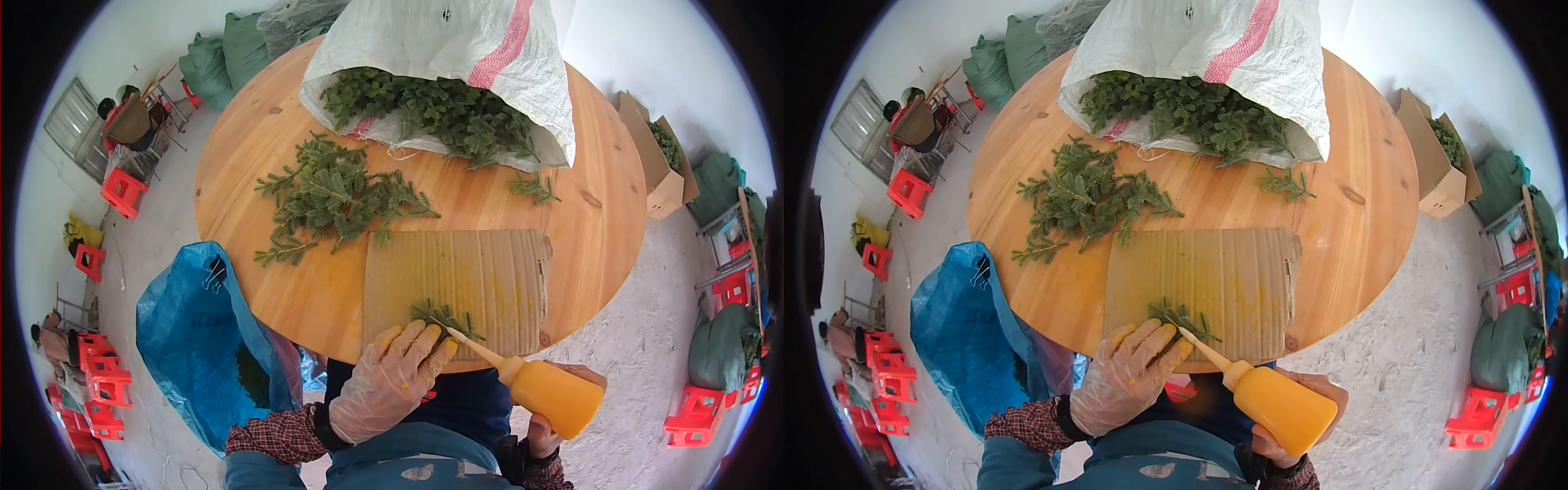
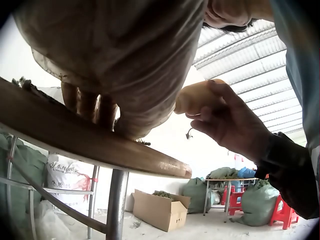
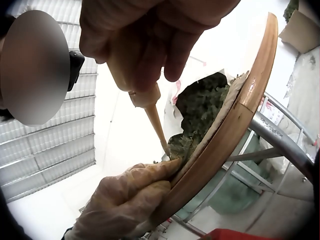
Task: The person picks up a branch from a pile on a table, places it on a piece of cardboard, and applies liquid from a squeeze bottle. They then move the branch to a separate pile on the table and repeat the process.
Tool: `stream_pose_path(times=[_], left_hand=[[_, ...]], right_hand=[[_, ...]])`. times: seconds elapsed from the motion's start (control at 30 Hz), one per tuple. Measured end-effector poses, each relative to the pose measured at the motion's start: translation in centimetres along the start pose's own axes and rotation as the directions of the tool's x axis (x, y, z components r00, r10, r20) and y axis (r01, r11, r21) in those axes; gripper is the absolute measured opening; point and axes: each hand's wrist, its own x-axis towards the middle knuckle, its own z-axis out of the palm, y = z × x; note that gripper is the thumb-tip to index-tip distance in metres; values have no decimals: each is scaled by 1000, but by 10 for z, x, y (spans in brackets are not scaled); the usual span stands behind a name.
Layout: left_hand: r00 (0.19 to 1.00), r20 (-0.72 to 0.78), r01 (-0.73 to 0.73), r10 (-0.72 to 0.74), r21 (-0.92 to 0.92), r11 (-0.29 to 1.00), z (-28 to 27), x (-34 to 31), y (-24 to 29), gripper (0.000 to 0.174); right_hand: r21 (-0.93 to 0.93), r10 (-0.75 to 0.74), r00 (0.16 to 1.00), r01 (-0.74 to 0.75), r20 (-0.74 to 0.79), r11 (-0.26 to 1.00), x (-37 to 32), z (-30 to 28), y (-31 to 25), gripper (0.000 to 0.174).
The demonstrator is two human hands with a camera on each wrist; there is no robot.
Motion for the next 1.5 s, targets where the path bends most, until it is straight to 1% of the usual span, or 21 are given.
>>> stream_pose_path(times=[0.07, 0.17, 0.2, 0.3, 0.33, 0.43, 0.6, 0.7, 0.77, 0.83, 0.87, 0.97, 1.0, 1.1, 1.27, 1.4, 1.5], left_hand=[[1000, -22, 7, -7, 21, 1000, 0, 1, 0, 42], [1000, -19, 10, -9, 12, 1000, 0, 1, 0, 42], [1000, -17, 11, -11, 7, 1000, 0, 0, -1, 42], [1000, -19, 4, -4, 30, 1000, 1, 0, -1, 42], [1000, -20, 0, 0, 42, 999, 1, 0, -1, 42], [1000, -26, 12, -11, 44, 999, 1, 0, 0, 41], [999, -30, 26, -24, 48, 999, 4, -1, 0, 39], [999, -42, 28, -27, 30, 999, 4, 0, 0, 38], [999, -47, 29, -28, 21, 999, 4, 0, 0, 38], [999, -35, 29, -28, 31, 999, 2, 0, 0, 37], [999, -29, 29, -28, 36, 999, 2, 0, 0, 37], [1000, 5, 21, -21, 19, 1000, 1, -1, 0, 39], [1000, 22, 19, -19, 11, 1000, 1, -1, 0, 40], [1000, 15, 13, -13, 29, 999, 0, -1, 0, 40], [1000, -3, 14, -13, 41, 999, 0, -1, 1, 39], [1000, 1, 23, -23, 32, 999, -1, 1, 1, 39], [1000, -8, 10, -10, 20, 1000, -4, 2, 0, 39]], right_hand=[[-10, 0, 1000, 0, 16, 1000, -5, -7, 10, 91], [-33, 86, 995, -84, 52, 996, -12, -11, 18, 91], [-34, 87, 995, -85, 53, 996, -12, -13, 20, 91], [2, -46, 998, 46, 39, 999, -1, -5, 6, 89], [1, -46, 998, 46, 38, 999, 0, -4, 2, 89], [-36, -75, 995, 73, -63, 997, 0, -3, -5, 89], [-59, -39, 997, 35, -74, 998, -3, -11, -9, 88], [-118, -51, 993, 38, -110, 992, -3, -11, -13, 87], [-157, -40, 995, 25, -94, 987, -11, -23, -1, 85], [-232, -19, 998, 5, -60, 973, -21, -38, 12, 84], [-234, -19, 998, 4, -62, 972, -25, -42, 15, 84], [-340, -5, 996, -25, -86, 940, -33, -51, 18, 82], [-342, -4, 996, -27, -88, 939, -33, -53, 18, 82], [-432, -52, 998, 38, -21, 901, -30, -57, 17, 82], [-429, -54, 997, 27, -53, 903, -29, -57, 12, 82], [-451, -53, 998, 37, -22, 892, -29, -64, 12, 82], [-374, 17, 996, -47, -83, 926, -16, -50, -12, 82]])
